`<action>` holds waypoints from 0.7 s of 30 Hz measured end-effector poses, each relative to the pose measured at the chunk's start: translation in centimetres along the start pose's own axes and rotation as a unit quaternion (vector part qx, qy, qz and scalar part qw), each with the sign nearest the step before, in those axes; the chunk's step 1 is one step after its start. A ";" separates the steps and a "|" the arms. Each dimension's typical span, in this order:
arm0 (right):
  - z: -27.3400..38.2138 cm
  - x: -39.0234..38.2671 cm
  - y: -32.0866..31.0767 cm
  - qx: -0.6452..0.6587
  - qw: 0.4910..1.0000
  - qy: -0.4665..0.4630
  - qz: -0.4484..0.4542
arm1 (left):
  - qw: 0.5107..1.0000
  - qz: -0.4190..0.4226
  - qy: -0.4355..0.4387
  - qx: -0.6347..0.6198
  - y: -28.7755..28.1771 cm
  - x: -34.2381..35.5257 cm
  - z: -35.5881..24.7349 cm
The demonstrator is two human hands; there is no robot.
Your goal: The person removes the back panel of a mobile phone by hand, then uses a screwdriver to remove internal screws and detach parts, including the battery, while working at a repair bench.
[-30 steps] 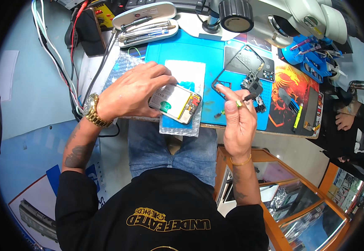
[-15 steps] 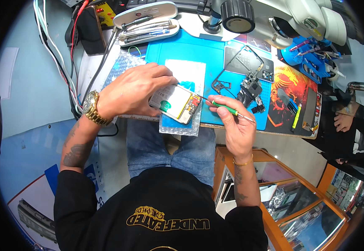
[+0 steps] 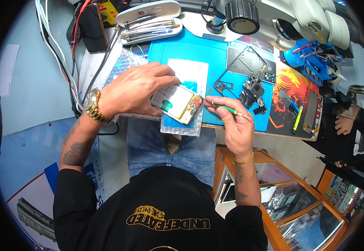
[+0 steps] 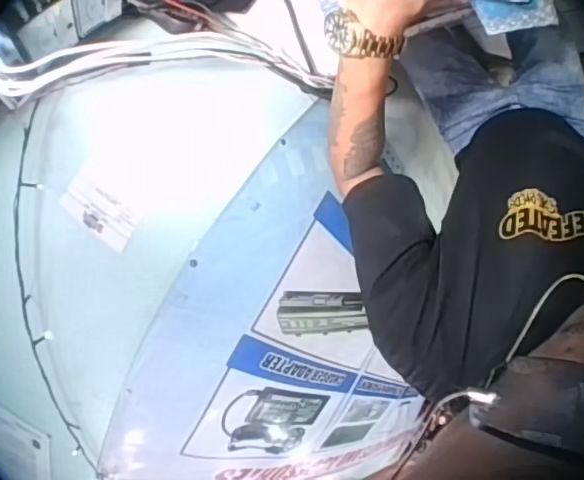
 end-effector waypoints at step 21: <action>3.2 -1.4 0.1 -0.046 0.988 -0.050 -0.137 | 1.000 0.001 -0.007 -0.006 -0.2 0.1 -0.6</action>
Point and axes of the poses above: each hand's wrist, its own x-axis towards the middle knuckle, its own y-axis out of the palm, z = x × y, the point moved 1 cm from there along x, towards the middle knuckle, and after that the axes turned 13 degrees about z, right-handed, at the moved point
